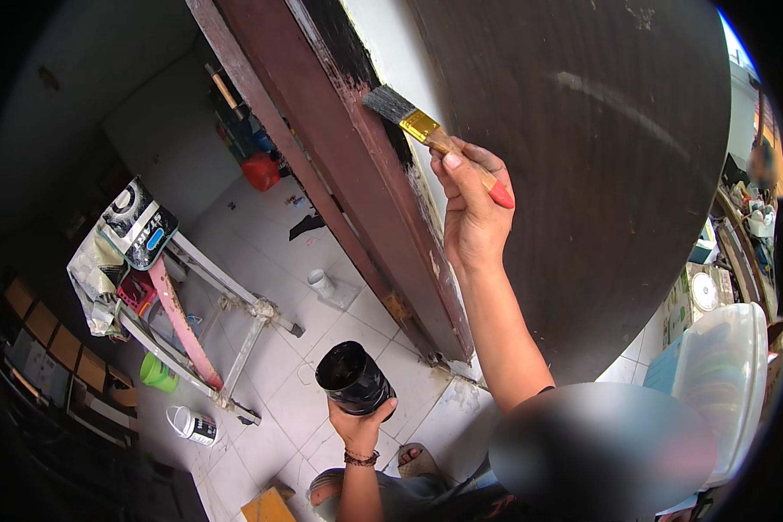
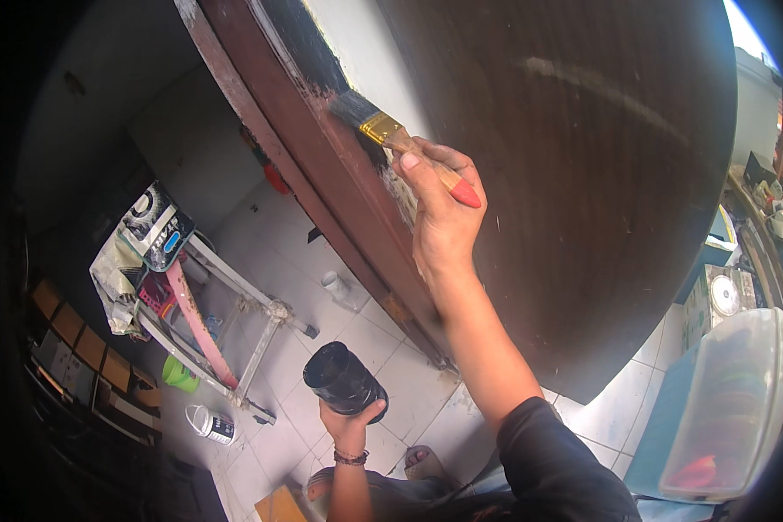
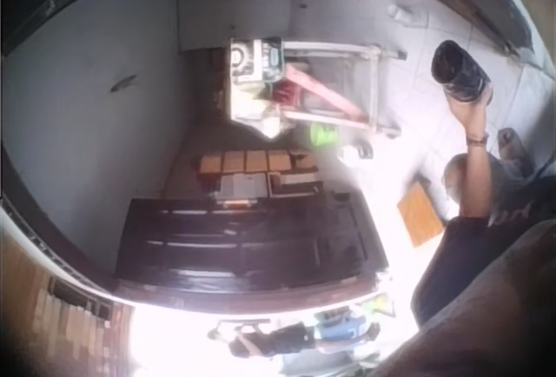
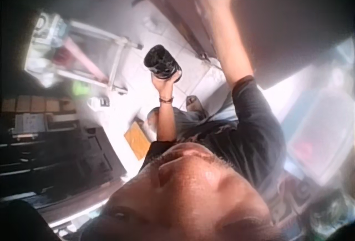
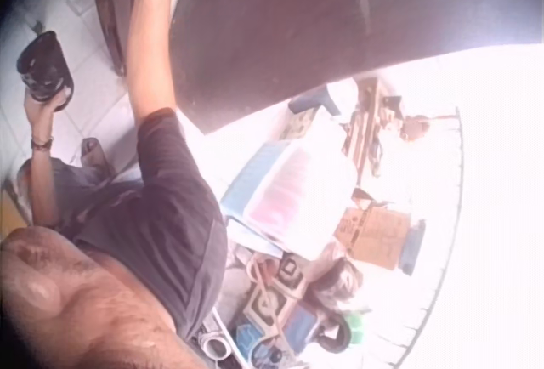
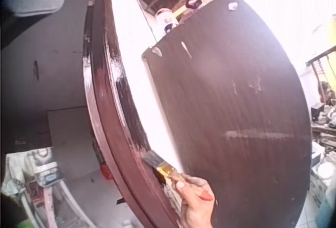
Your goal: The person paints a door frame with black paint using a brush. They repeatedly dip the brush into a paint can and apply paint to the vertical and horizontal sections of the frame.
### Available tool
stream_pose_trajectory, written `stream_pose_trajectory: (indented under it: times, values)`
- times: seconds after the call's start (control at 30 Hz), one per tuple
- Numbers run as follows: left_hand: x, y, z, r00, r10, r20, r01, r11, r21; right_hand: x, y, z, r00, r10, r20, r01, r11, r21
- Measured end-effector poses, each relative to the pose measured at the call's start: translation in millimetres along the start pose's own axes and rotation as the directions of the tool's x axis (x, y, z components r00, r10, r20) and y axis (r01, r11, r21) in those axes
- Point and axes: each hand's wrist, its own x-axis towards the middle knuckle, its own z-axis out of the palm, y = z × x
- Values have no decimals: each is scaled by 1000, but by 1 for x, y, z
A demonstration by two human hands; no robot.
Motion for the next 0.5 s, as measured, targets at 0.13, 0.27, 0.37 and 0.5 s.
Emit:
stream_pose_trajectory:
  times: [0.13, 0.27, 0.37, 0.5]
  values:
    - [5, -9, 5, 1000, 5, 23, -5, 1000, 17, -3, 11, -11, 999, 28, -31, -28, 1000, 9]
    - [10, -15, 13, 1000, -1, 31, 1, 1000, -1, -8, 13, -26, 999, 45, -1, -45, 999, 10]
    - [12, -21, 17, 999, -10, 38, 10, 1000, 5, -10, 16, -34, 1000, -4, 3, 4, 1000, 7]
    - [14, -21, 22, 999, -8, 47, 8, 1000, 9, -12, 16, -43, 993, -64, 95, 68, 997, -40]
